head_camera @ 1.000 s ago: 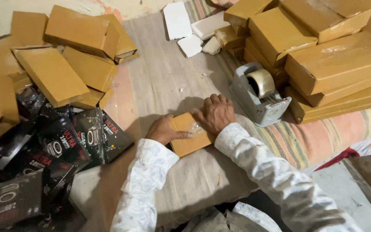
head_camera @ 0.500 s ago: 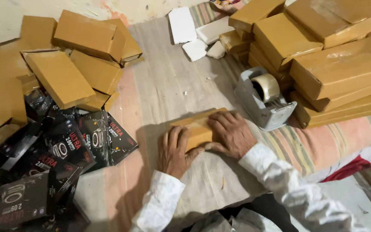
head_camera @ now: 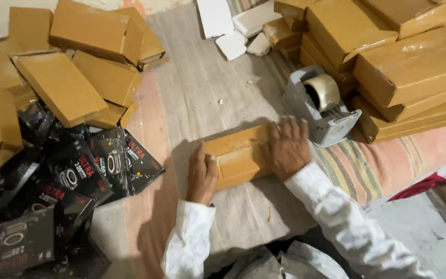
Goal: The person repeatedly places small black product boxes into brown cardboard shipping boxes, closes the flaps, and seals them with packing tape using a tape dispenser. The sealed boxes are stacked to the right, and additional empty boxes and product units are visible nearby.
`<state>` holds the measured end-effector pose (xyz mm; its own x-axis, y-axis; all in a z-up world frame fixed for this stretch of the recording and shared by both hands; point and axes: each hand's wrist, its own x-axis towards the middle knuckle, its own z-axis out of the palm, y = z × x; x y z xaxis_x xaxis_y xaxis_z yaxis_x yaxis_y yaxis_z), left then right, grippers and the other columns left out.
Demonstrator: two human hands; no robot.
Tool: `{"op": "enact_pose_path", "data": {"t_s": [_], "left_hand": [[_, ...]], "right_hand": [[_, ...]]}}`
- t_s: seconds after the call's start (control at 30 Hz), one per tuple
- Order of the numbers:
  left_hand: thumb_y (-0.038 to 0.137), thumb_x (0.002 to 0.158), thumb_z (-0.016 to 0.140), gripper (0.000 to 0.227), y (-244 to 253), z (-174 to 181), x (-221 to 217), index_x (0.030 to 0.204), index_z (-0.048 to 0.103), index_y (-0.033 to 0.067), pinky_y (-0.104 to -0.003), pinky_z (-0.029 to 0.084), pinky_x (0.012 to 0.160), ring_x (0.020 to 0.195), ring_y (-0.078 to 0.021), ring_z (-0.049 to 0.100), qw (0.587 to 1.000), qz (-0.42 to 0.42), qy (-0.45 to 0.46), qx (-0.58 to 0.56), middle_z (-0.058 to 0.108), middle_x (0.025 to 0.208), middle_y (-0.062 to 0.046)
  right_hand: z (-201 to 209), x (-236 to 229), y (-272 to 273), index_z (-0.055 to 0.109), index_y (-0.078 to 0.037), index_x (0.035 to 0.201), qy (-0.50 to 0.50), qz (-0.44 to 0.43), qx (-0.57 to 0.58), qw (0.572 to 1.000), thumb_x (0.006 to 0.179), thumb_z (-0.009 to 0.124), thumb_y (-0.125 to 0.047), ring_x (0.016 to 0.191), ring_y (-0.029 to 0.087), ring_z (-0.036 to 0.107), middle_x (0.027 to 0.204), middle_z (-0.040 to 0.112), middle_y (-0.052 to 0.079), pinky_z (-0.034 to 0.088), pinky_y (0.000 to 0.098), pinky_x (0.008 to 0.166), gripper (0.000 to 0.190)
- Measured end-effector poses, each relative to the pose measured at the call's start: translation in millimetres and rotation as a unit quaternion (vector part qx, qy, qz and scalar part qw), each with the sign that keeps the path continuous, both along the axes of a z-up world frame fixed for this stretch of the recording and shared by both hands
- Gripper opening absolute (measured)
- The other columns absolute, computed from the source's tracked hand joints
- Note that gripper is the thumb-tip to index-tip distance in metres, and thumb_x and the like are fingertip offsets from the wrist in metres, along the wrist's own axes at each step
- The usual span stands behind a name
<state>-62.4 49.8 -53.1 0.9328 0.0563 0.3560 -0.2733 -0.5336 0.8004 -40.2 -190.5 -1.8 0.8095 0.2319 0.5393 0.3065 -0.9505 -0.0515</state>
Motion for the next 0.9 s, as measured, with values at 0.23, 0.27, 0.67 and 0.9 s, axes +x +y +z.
{"op": "enact_pose_path", "data": {"t_s": [0.23, 0.27, 0.67, 0.9], "left_hand": [[0.032, 0.104, 0.05, 0.036, -17, -17, 78, 0.111, 0.068, 0.0016, -0.052, 0.045, 0.097, 0.111, -0.0456, 0.059, 0.984, 0.029, 0.106, 0.137, 0.065, 0.117, -0.026], [0.033, 0.105, 0.05, 0.037, -17, -15, 86, 0.107, 0.068, 0.0008, -0.053, 0.046, 0.094, 0.107, -0.0467, 0.06, 0.983, 0.027, 0.127, 0.129, 0.065, 0.113, -0.028], [0.046, 0.089, 0.067, 0.066, -28, 42, -26, 0.134, 0.051, -0.0014, -0.039, 0.053, 0.094, 0.114, -0.0289, 0.066, 0.973, 0.078, 0.18, -0.119, 0.065, 0.127, -0.018], [0.022, 0.091, 0.073, 0.059, -38, 40, -13, 0.14, 0.051, -0.0025, -0.038, 0.055, 0.096, 0.114, -0.0238, 0.064, 0.836, -0.084, 0.147, -0.522, 0.065, 0.127, -0.013]], "right_hand": [[-18, 90, 68, 0.071, -0.012, 0.096, 0.165, 0.189, -0.071, 0.965, 0.096, 0.054, -0.031, 0.077, 0.036, 0.07, 0.084, 0.072, 0.013, 0.054, 0.049, 0.064, 0.026], [-17, 96, 66, 0.072, -0.013, 0.09, 0.163, 0.202, -0.114, 0.959, 0.094, 0.054, -0.031, 0.075, 0.035, 0.07, 0.084, 0.073, 0.012, 0.053, 0.0495, 0.06, 0.025], [-1, -12, -11, 0.054, -0.005, 0.138, 0.181, -0.104, 0.277, 0.938, 0.1, 0.057, -0.039, 0.099, 0.047, 0.064, 0.124, 0.059, 0.029, 0.053, 0.0547, 0.083, 0.052], [-1, 6, -26, 0.04, 0.001, 0.149, 0.237, 0.025, 0.584, 0.776, 0.096, 0.059, -0.043, 0.108, 0.027, 0.068, 0.122, 0.068, 0.02, 0.056, 0.0371, 0.09, 0.071]]}}
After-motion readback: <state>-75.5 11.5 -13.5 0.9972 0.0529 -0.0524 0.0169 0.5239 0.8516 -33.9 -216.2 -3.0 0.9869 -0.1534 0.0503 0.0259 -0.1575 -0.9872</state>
